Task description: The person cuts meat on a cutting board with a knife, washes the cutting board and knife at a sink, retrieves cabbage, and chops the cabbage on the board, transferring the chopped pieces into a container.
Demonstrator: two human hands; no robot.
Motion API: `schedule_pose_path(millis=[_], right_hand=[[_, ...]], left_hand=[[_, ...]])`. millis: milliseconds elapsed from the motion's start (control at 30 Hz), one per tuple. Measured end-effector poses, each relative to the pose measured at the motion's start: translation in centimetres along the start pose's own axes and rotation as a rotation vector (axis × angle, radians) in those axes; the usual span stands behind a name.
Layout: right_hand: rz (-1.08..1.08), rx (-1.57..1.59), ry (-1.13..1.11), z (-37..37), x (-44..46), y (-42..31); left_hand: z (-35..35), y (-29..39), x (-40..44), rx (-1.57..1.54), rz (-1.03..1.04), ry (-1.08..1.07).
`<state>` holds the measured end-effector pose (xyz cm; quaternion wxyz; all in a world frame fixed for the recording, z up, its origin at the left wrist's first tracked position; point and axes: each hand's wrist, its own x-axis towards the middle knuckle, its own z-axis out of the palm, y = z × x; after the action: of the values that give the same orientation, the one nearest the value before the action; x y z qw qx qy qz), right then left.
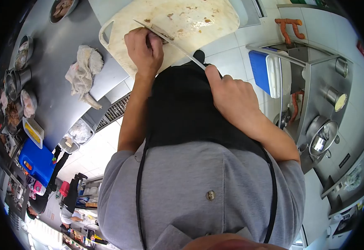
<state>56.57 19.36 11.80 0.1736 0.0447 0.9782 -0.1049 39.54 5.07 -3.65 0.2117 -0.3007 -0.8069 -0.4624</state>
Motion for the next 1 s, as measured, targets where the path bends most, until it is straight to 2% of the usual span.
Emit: schedule_pose_path(millis=[267, 333, 367, 400, 433, 467, 633, 767, 833, 900, 1000], right_hand=[[0.013, 0.069, -0.027, -0.5, 0.7, 0.3], [0.034, 0.183, -0.062, -1.0, 1.3, 0.9], [0.053, 0.295, -0.097, -1.2, 1.7, 1.2], [0.038, 0.297, -0.088, -1.4, 2.1, 1.5], [0.115, 0.318, -0.082, -1.6, 2.4, 1.7], [0.187, 0.342, -0.078, -1.7, 2.7, 1.8], [0.154, 0.336, -0.093, -0.7, 3.5, 2.7], [0.081, 0.341, -0.063, 0.0, 3.7, 2.6], [0.064, 0.341, -0.054, -0.2, 3.9, 2.4], [0.033, 0.309, -0.043, -0.7, 4.2, 2.1], [-0.002, 0.291, -0.070, -1.6, 4.5, 1.3]], left_hand=[[-0.1, -0.2, 0.2, 0.000, -0.044, -0.035], [-0.1, -0.1, 0.5, -0.158, -0.362, -0.058], [-0.3, -0.2, 1.3, -0.149, -0.357, -0.052], [-0.7, -0.5, 2.4, -0.156, -0.476, -0.069], [-1.1, -0.8, 3.5, -0.160, -0.595, -0.084], [-1.1, -1.4, 4.4, -0.187, -0.617, -0.032], [-2.4, -3.9, 5.3, 0.006, -0.565, 0.031], [-3.9, -2.8, 4.5, -0.118, -0.415, -0.005], [-4.7, -2.1, 4.5, 0.029, -0.080, -0.248], [-4.8, -2.4, 4.5, 0.016, -0.145, -0.242], [-5.0, -2.2, 5.5, 0.020, -0.091, -0.292]])
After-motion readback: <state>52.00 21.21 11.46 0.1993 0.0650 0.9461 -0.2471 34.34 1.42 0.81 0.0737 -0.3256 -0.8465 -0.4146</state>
